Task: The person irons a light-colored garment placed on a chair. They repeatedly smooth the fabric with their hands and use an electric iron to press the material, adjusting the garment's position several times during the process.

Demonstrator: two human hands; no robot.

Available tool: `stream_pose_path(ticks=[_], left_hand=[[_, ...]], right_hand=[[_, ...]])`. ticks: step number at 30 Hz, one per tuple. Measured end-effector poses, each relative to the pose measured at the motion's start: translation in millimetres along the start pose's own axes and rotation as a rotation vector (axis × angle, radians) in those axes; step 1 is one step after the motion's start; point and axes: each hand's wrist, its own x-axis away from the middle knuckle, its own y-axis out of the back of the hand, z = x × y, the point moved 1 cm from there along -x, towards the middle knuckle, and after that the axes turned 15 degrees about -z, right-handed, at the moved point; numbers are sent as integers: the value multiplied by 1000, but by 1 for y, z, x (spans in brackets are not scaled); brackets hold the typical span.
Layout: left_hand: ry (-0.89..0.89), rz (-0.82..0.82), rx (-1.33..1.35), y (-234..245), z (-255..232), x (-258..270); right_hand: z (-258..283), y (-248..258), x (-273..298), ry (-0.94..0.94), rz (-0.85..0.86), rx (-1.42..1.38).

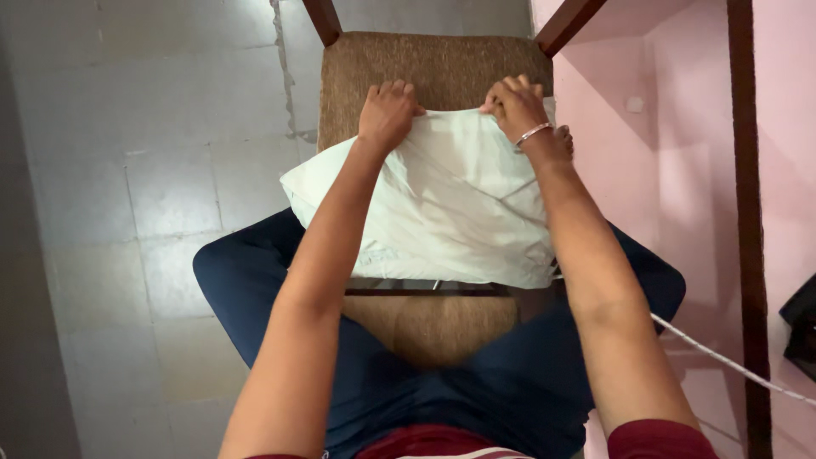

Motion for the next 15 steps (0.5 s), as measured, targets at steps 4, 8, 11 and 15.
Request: stream_pose_path(ticks=[4, 8, 11, 15], left_hand=[[-19, -90, -81, 9, -12, 12], [-215, -253, -85, 6, -30, 18], [-259, -105, 91, 6, -40, 38], [-309, -163, 184, 15, -42, 64]], right_hand=[[4, -13, -5, -146, -126, 83], [30, 3, 12, -27, -134, 46], [58, 21, 39, 32, -172, 78], [74, 50, 80, -63, -263, 127]])
